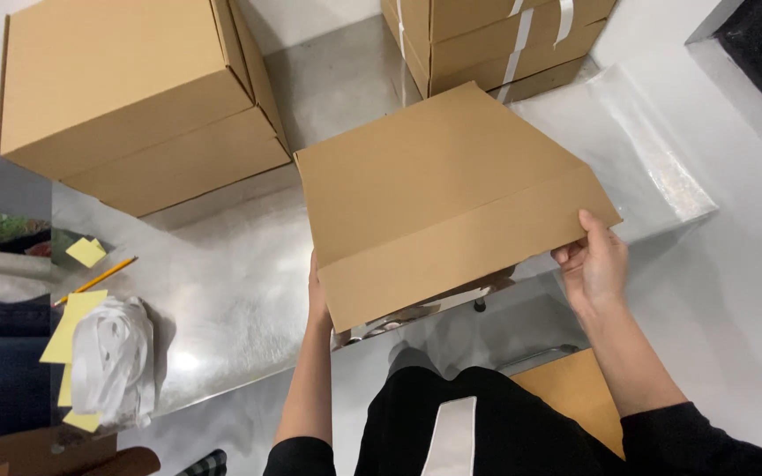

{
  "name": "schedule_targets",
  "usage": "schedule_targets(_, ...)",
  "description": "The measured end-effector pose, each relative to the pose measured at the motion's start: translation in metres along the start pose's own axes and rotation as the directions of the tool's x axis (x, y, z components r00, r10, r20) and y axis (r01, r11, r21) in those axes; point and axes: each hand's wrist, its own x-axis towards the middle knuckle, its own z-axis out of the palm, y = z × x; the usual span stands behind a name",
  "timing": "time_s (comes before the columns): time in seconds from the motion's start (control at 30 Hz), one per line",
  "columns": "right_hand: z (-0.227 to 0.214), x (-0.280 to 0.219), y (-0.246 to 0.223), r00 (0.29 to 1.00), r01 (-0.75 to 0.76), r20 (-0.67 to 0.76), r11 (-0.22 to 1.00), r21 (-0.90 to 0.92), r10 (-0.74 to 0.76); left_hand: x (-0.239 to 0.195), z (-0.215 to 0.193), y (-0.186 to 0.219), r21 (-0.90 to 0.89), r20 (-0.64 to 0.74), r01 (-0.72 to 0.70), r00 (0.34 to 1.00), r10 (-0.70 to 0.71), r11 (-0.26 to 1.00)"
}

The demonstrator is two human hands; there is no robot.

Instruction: Unpacking clothes from cardboard boxes, removing plastic packaging, and hanging the garments on a clothing rack using hangers.

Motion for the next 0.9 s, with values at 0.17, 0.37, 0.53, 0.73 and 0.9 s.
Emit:
schedule_targets(0.17,0.057,-0.013,-0.026,0.994,0.092,-0.063,0.991,0.101,-0.086,0.041,-0.011,0.034,0.121,0.074,0.006,0.997,-0.015,0.993)
schedule_targets(0.37,0.132,0.003,-0.067,0.985,0.170,0.001,0.976,0.137,-0.172,0.097,-0.012,0.080,0.308,0.159,-0.028,0.987,-0.023,0.951)
schedule_targets(0.53,0.201,0.025,-0.086,0.933,0.245,0.244,0.963,0.112,-0.265,0.111,-0.029,0.099,0.378,0.206,-0.022,0.977,-0.061,0.925)
schedule_targets(0.73,0.264,0.121,-0.080,0.890,0.182,0.434,0.981,-0.060,-0.139,0.120,-0.052,0.078,0.237,0.354,-0.067,0.935,-0.022,0.969)
schedule_targets(0.9,0.300,0.186,-0.042,0.942,0.045,0.314,0.886,-0.462,0.116,0.099,-0.074,0.091,0.211,0.412,-0.053,0.910,-0.040,0.976)
